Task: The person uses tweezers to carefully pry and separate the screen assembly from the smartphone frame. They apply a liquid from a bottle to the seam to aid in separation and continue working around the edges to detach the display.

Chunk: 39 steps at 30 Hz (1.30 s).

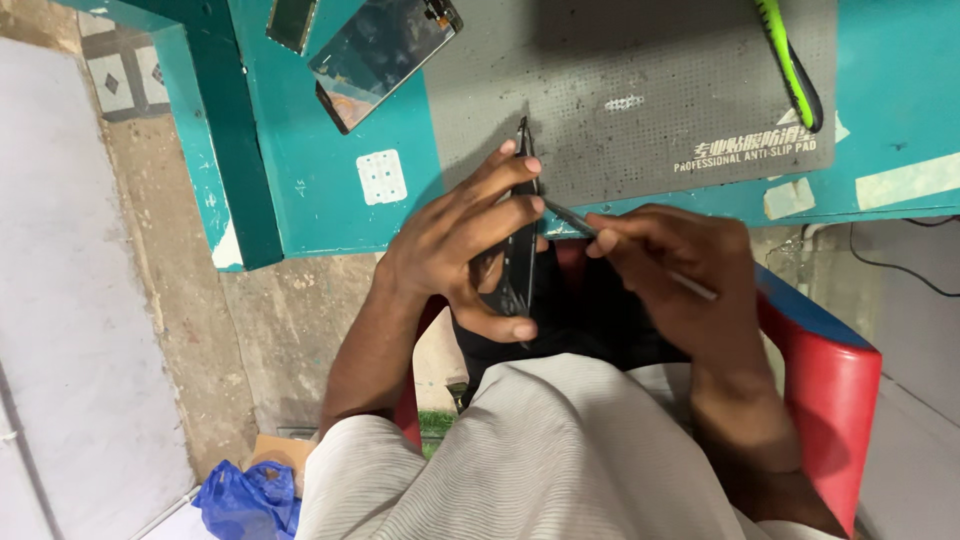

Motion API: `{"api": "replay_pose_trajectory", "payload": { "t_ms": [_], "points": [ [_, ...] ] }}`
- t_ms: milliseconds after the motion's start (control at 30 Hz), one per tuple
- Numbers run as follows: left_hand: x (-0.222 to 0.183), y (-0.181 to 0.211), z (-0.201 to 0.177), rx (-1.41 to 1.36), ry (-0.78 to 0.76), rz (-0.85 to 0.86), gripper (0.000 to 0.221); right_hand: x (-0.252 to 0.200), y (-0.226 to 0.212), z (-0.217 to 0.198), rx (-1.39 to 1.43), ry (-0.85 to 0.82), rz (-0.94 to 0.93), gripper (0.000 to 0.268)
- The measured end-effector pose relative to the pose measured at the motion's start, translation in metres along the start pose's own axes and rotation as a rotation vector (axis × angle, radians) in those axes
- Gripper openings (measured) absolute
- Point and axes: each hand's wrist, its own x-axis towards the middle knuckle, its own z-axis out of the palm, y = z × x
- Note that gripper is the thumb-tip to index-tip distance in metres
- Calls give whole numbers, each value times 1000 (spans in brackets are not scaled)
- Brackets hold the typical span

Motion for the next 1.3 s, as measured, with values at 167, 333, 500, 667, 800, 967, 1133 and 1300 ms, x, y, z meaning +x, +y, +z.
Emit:
{"api": "replay_pose_trajectory", "payload": {
  "t_ms": [167, 333, 500, 667, 800, 967, 1133, 1300],
  "points": [
    [0, 3, 2, 40, 2, -6, 96, 0, -23, 21, -462, 16, -49, 18],
    [-10, -1, -3, -62, 23, -122, 87, -12, -10, 28, -480, 20, -168, 19],
    [9, -1, -5, -33, 235, 6, 69, -21, 5, 39, -435, 99, -282, 23],
    [15, -3, -13, -198, 291, -286, 96, -7, 21, 50, -470, 192, -443, 20],
    [11, -9, -21, -125, 300, -174, 112, 14, 14, 55, -467, 184, -448, 20],
    [9, -11, -24, -101, 290, -170, 113, 39, -6, 60, -451, 181, -315, 21],
    [6, -12, -24, -97, 312, -161, 113, 20, -12, 61, -491, 164, -328, 21],
    [6, -10, -25, -92, 322, -161, 114, 17, -4, 66, -494, 171, -335, 23]
  ]
}}
